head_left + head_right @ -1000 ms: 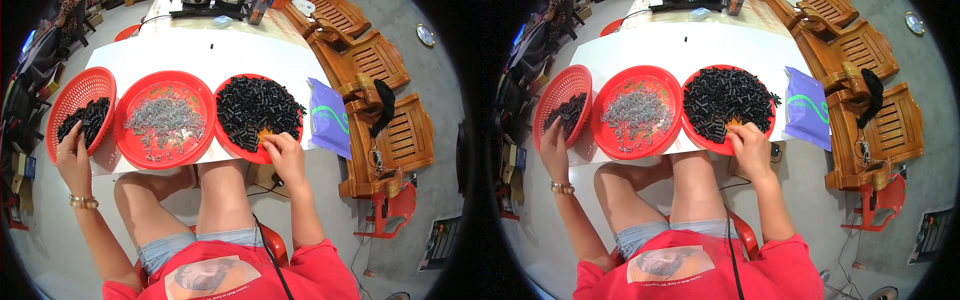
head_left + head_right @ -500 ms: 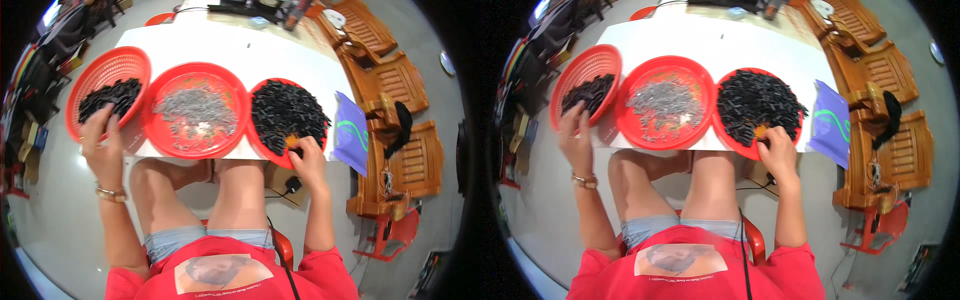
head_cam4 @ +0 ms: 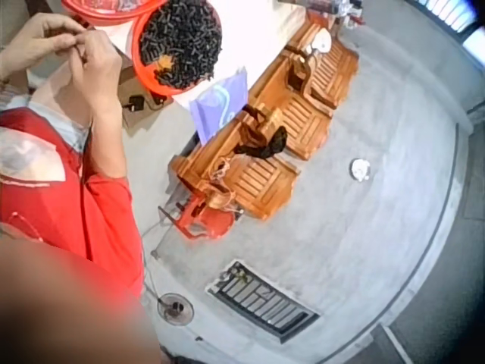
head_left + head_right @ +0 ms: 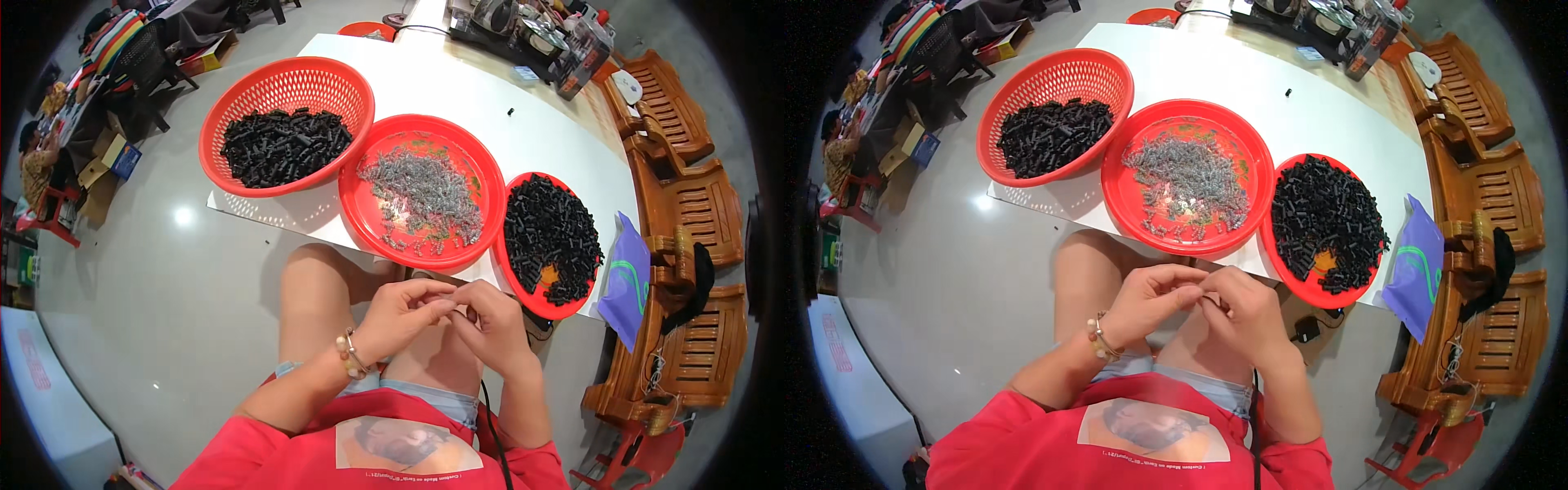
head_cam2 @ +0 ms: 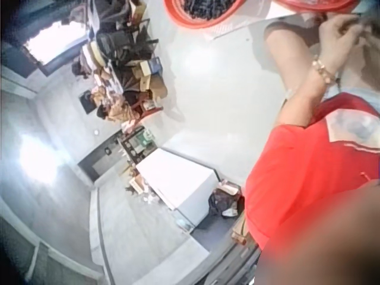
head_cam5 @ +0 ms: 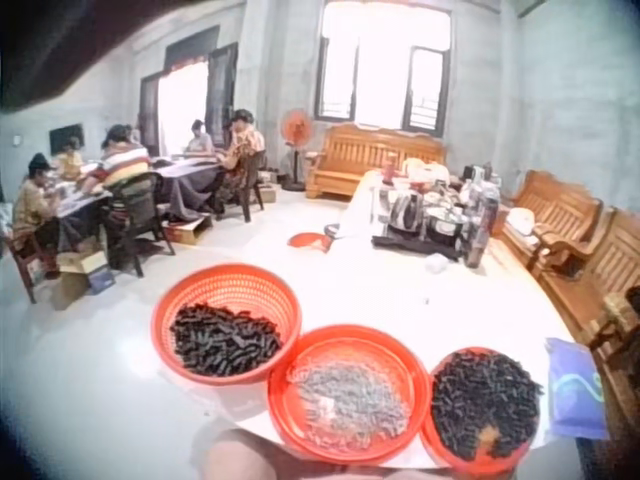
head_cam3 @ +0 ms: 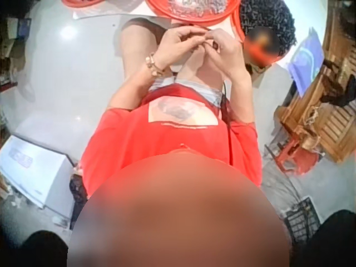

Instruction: Assembling small plastic components by manually inserting metal springs or pins into them.

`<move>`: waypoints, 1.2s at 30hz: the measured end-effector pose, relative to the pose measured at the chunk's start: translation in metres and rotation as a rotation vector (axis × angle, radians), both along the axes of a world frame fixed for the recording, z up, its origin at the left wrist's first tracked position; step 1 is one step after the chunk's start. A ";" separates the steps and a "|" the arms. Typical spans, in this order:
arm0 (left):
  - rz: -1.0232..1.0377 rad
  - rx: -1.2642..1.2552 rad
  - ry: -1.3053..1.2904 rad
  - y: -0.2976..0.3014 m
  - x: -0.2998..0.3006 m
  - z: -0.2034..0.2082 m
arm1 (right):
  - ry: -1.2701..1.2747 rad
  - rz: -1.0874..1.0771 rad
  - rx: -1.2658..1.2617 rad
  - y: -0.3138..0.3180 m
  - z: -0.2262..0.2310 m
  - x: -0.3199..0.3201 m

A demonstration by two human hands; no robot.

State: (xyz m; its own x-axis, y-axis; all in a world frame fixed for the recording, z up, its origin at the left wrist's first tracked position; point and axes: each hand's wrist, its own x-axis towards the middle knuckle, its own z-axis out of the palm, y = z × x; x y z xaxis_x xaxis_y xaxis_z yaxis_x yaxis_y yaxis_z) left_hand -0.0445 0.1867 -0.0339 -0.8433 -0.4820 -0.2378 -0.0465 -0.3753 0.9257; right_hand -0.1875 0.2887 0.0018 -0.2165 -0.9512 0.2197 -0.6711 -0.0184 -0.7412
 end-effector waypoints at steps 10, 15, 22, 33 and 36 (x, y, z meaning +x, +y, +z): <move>0.116 0.382 0.035 -0.021 0.039 -0.025 | 0.096 -0.173 -0.021 -0.029 -0.011 -0.017; 0.157 0.447 0.102 -0.025 0.041 -0.029 | 0.396 -0.268 0.074 -0.056 -0.014 -0.032; 0.180 0.465 0.089 -0.026 0.046 -0.027 | 0.571 -0.276 0.247 -0.073 -0.013 -0.038; 0.207 0.481 0.037 -0.032 0.048 -0.033 | 0.441 -0.120 0.157 -0.085 -0.015 -0.016; 0.207 0.491 0.028 -0.032 0.049 -0.030 | 0.475 -0.103 0.144 -0.088 -0.022 -0.012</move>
